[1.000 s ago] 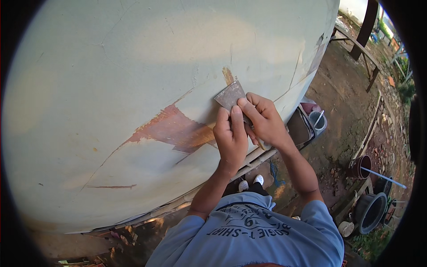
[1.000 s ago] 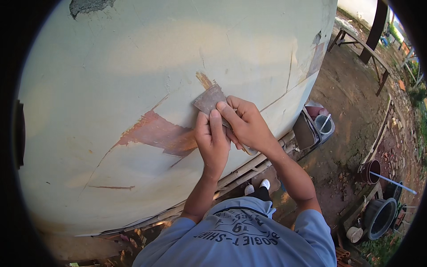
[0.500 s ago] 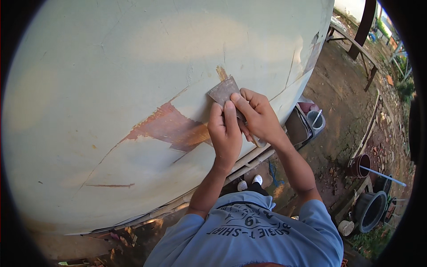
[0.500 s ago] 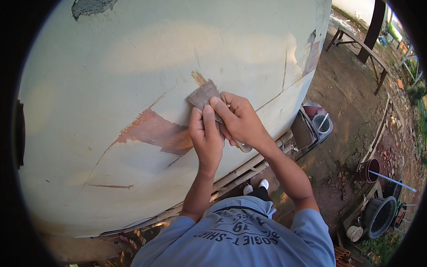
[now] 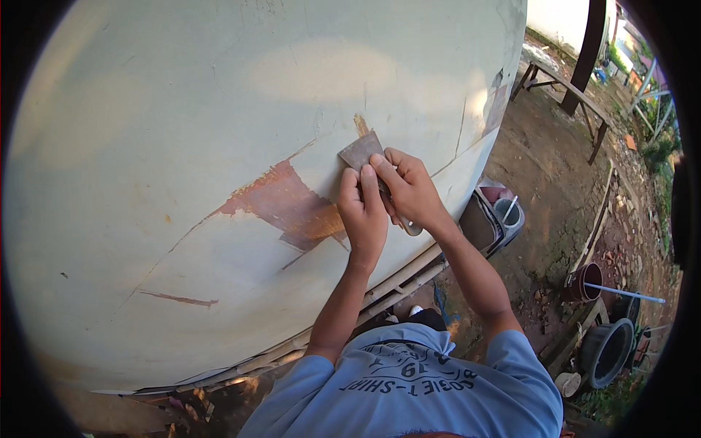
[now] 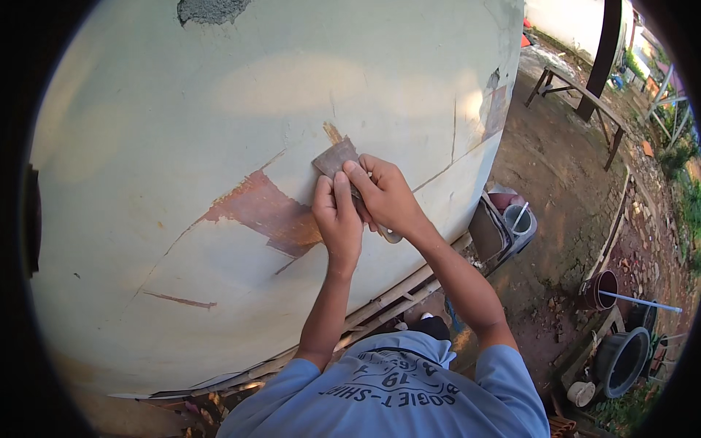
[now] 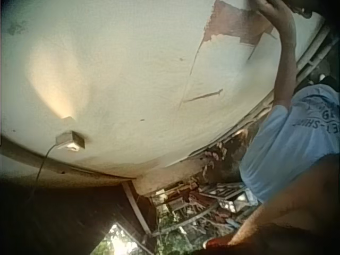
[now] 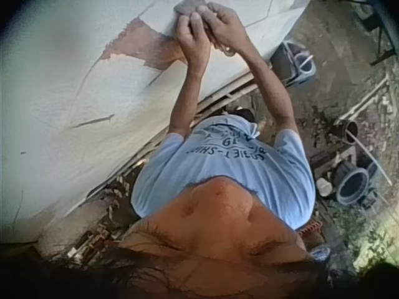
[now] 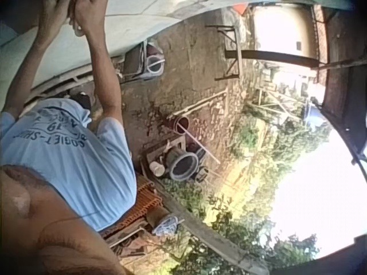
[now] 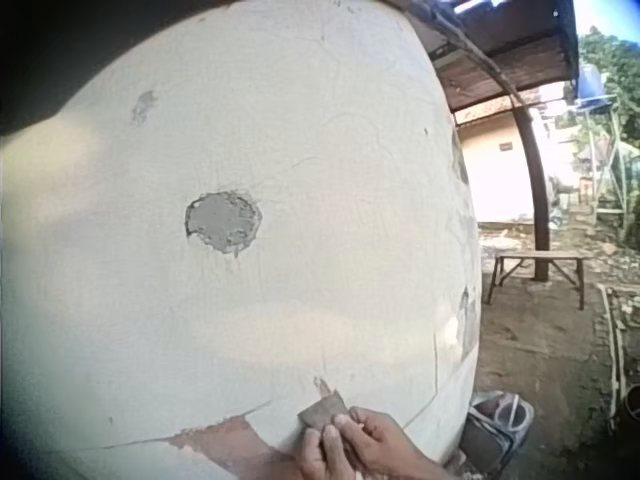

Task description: The person sands a seam on a curved surface using sandpaper, touches the surface by hand, and scrapes the wall using a scraper.

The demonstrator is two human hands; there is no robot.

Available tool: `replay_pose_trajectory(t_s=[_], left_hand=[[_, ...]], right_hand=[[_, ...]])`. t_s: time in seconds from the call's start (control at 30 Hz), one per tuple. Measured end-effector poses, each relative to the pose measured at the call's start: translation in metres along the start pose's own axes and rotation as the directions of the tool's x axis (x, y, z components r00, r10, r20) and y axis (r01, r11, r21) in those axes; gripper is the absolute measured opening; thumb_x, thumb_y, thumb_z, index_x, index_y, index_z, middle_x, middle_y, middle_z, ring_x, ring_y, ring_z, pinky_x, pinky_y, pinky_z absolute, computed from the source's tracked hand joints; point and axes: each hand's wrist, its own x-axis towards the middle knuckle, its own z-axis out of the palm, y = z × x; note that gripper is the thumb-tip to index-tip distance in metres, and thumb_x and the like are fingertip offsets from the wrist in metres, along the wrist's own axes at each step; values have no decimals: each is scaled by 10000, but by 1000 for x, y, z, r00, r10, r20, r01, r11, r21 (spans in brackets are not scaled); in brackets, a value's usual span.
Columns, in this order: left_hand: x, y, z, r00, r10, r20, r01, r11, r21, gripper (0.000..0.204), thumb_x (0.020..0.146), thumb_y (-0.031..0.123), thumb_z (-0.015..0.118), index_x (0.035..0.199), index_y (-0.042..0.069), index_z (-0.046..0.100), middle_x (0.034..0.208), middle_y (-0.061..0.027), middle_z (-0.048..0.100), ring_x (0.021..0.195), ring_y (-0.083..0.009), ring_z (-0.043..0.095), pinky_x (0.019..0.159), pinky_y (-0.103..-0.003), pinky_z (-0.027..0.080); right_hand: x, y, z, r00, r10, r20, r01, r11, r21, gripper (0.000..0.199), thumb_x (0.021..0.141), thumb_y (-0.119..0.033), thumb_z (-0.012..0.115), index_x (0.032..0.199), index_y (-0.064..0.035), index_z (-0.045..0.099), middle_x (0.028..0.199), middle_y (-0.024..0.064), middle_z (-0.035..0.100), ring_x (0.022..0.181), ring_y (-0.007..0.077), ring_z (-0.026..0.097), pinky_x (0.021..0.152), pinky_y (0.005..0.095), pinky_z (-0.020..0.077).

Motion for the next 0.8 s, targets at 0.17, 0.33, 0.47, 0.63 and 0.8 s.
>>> replay_pose_trajectory(t_s=[0.17,0.33,0.47,0.63,0.8], left_hand=[[-9,1,-1,1000,0,11,0,999,34,331,1061,192,490,771,53,416,566,-3,483,406,-55,456,341,-237,345],[-17,-17,-1,998,-42,-49,41,999,-22,318,1052,183,510,770,54,434,574,14,475,442,-38,439,371,-237,332],[-9,-20,10,983,25,-182,-20,999,27,325,1041,163,530,750,38,461,627,45,464,567,-10,390,468,-234,314],[-13,-26,15,966,20,-259,-14,1000,26,267,1042,185,531,812,51,557,742,61,526,698,-1,429,592,-211,368],[-10,-22,21,925,42,-377,-59,998,-34,335,1032,166,548,728,47,472,658,70,434,626,-6,369,517,-227,300]], right_hand=[[-5,13,-2,999,-2,45,-1,997,74,291,1069,-276,466,895,-46,509,585,18,530,368,88,467,335,243,359],[-5,26,-3,998,-11,69,2,992,127,270,1061,-256,473,913,-37,526,629,18,546,393,90,483,343,247,384],[5,24,-8,997,-55,50,46,983,177,289,1042,-233,510,863,-14,567,661,11,558,483,78,486,412,255,398],[9,37,-7,997,-67,29,58,970,235,311,1029,-223,555,786,-34,600,702,-60,540,657,15,431,561,214,354],[13,39,2,994,-97,39,82,954,290,316,1031,-212,551,768,-40,581,689,-66,522,647,12,414,548,216,347]])
